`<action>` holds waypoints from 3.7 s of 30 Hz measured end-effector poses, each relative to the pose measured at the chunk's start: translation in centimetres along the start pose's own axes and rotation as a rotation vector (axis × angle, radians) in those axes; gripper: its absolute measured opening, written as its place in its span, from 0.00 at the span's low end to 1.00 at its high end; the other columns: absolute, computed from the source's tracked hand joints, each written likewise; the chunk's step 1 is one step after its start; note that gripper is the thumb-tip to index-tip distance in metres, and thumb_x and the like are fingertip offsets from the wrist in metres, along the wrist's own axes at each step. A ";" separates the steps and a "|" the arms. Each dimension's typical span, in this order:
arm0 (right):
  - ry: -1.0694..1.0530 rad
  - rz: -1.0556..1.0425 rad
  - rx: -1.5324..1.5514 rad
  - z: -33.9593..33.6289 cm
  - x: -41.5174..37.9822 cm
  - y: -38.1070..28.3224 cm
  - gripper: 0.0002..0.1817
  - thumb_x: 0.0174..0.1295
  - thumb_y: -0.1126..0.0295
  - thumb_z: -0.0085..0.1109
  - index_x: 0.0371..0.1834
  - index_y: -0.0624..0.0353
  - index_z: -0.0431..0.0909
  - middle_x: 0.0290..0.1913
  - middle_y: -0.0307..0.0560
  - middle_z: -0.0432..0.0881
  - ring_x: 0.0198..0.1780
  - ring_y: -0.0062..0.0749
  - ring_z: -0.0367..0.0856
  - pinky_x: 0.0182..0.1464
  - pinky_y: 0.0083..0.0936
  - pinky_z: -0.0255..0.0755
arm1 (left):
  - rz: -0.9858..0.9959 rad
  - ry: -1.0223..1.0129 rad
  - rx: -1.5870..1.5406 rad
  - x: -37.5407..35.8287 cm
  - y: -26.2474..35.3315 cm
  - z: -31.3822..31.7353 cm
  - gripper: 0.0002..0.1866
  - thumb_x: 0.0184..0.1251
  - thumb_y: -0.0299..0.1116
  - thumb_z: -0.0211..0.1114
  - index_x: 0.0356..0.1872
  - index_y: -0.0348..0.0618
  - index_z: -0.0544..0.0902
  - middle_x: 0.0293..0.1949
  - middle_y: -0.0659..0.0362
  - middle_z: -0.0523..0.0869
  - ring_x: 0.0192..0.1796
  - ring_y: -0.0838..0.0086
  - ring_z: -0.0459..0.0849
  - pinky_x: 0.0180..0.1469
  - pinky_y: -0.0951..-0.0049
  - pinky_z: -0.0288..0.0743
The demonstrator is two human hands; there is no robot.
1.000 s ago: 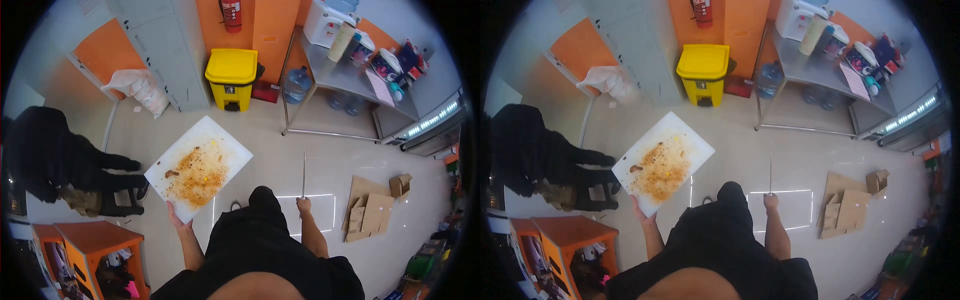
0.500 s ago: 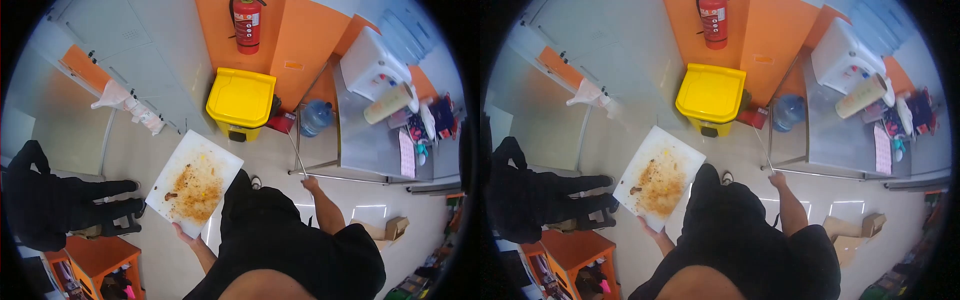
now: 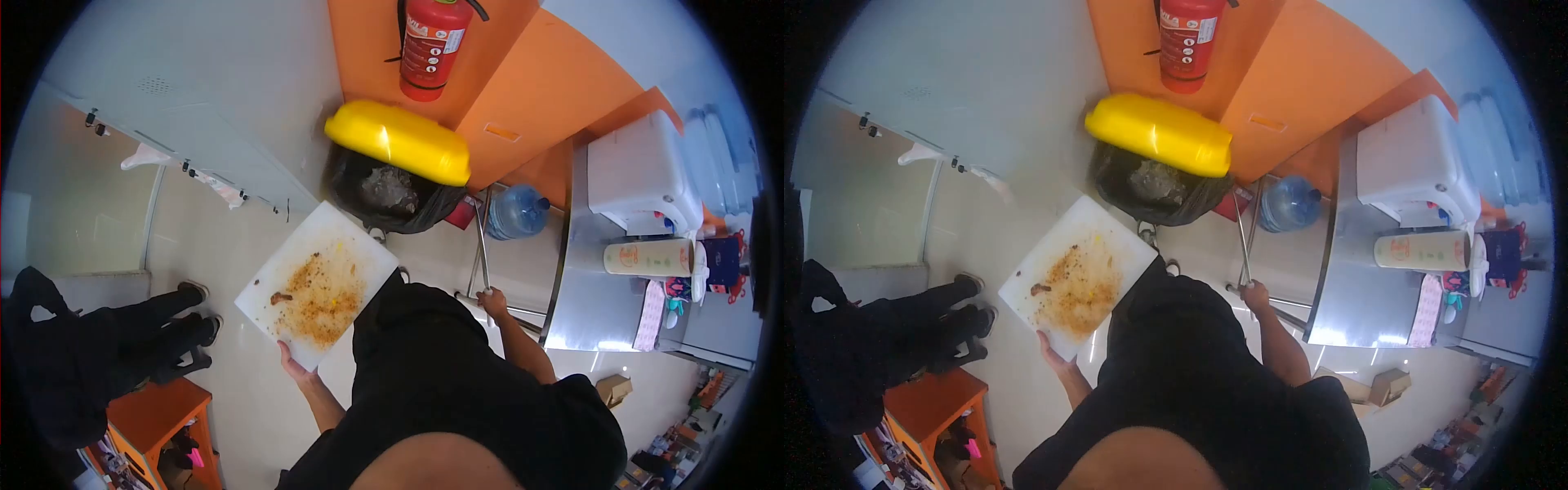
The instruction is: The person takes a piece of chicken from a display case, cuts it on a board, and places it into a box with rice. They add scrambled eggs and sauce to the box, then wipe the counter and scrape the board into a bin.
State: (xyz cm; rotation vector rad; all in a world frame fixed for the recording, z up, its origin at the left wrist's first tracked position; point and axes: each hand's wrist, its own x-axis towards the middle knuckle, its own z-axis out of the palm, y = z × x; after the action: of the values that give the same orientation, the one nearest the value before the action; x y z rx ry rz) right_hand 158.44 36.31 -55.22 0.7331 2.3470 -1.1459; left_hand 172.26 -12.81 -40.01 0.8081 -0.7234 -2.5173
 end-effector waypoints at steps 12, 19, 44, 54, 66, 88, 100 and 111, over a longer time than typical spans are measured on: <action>-0.201 -0.233 -0.369 -2.0 -11.2 -13.7 0.28 0.62 0.49 0.58 0.45 0.69 0.74 0.37 0.69 0.81 0.43 0.64 0.80 0.47 0.49 0.72 | -0.306 -0.032 0.173 5.5 -5.4 7.1 0.27 0.73 0.44 0.54 0.67 0.44 0.65 0.64 0.55 0.74 0.64 0.61 0.73 0.67 0.54 0.66; -0.533 -0.539 -0.378 4.1 -14.0 -23.1 0.24 0.72 0.52 0.39 0.47 0.66 0.70 0.36 0.68 0.82 0.40 0.63 0.82 0.46 0.53 0.73 | -0.331 -0.037 0.199 7.6 -9.2 13.7 0.29 0.73 0.47 0.54 0.70 0.47 0.60 0.65 0.56 0.71 0.67 0.60 0.69 0.67 0.53 0.64; -0.418 -0.427 -0.685 7.8 1.5 -18.4 0.31 0.75 0.51 0.29 0.46 0.69 0.76 0.39 0.72 0.80 0.46 0.67 0.79 0.50 0.53 0.73 | -0.383 0.084 0.289 8.8 -9.7 19.6 0.24 0.76 0.37 0.50 0.70 0.47 0.59 0.63 0.58 0.70 0.64 0.65 0.71 0.65 0.60 0.67; -0.742 -0.178 -0.485 0.7 -13.2 -30.9 0.30 0.73 0.48 0.31 0.46 0.69 0.72 0.39 0.76 0.79 0.43 0.68 0.79 0.50 0.55 0.71 | -0.322 0.123 0.283 9.5 -10.9 19.1 0.25 0.77 0.37 0.50 0.71 0.48 0.58 0.64 0.58 0.69 0.65 0.65 0.70 0.65 0.61 0.66; -0.702 -0.340 -0.468 0.7 -8.3 -31.0 0.29 0.74 0.52 0.30 0.45 0.71 0.73 0.40 0.74 0.79 0.45 0.67 0.79 0.52 0.54 0.71 | -0.307 0.064 0.422 10.1 -9.4 18.1 0.29 0.58 0.18 0.54 0.64 0.39 0.66 0.57 0.54 0.76 0.60 0.65 0.75 0.63 0.62 0.69; -0.638 -0.364 -0.445 4.3 -7.8 -28.4 0.28 0.74 0.52 0.32 0.40 0.70 0.73 0.33 0.73 0.79 0.39 0.69 0.79 0.46 0.55 0.72 | -0.413 -0.070 0.526 10.8 -7.7 19.1 0.27 0.62 0.17 0.53 0.65 0.35 0.63 0.56 0.49 0.77 0.59 0.60 0.78 0.61 0.57 0.73; -0.664 -0.239 -0.462 1.5 -10.1 -29.5 0.30 0.74 0.50 0.31 0.47 0.70 0.73 0.38 0.75 0.79 0.44 0.70 0.78 0.52 0.54 0.71 | -0.358 0.131 0.427 10.0 -8.1 19.4 0.26 0.60 0.19 0.55 0.62 0.33 0.66 0.56 0.50 0.77 0.58 0.61 0.77 0.59 0.61 0.72; -0.545 -0.318 -0.547 3.0 -1.8 -23.2 0.31 0.74 0.51 0.29 0.48 0.73 0.72 0.37 0.76 0.79 0.43 0.69 0.79 0.49 0.54 0.73 | -0.295 0.106 0.462 9.2 -7.5 18.5 0.25 0.61 0.18 0.56 0.61 0.39 0.68 0.51 0.53 0.81 0.52 0.67 0.81 0.52 0.64 0.77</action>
State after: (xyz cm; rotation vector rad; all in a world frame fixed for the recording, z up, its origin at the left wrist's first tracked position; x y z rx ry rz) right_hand 145.83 21.34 -42.35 -0.1369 2.1677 -0.6394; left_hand 152.21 -5.09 -35.27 1.2750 -1.2545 -2.5629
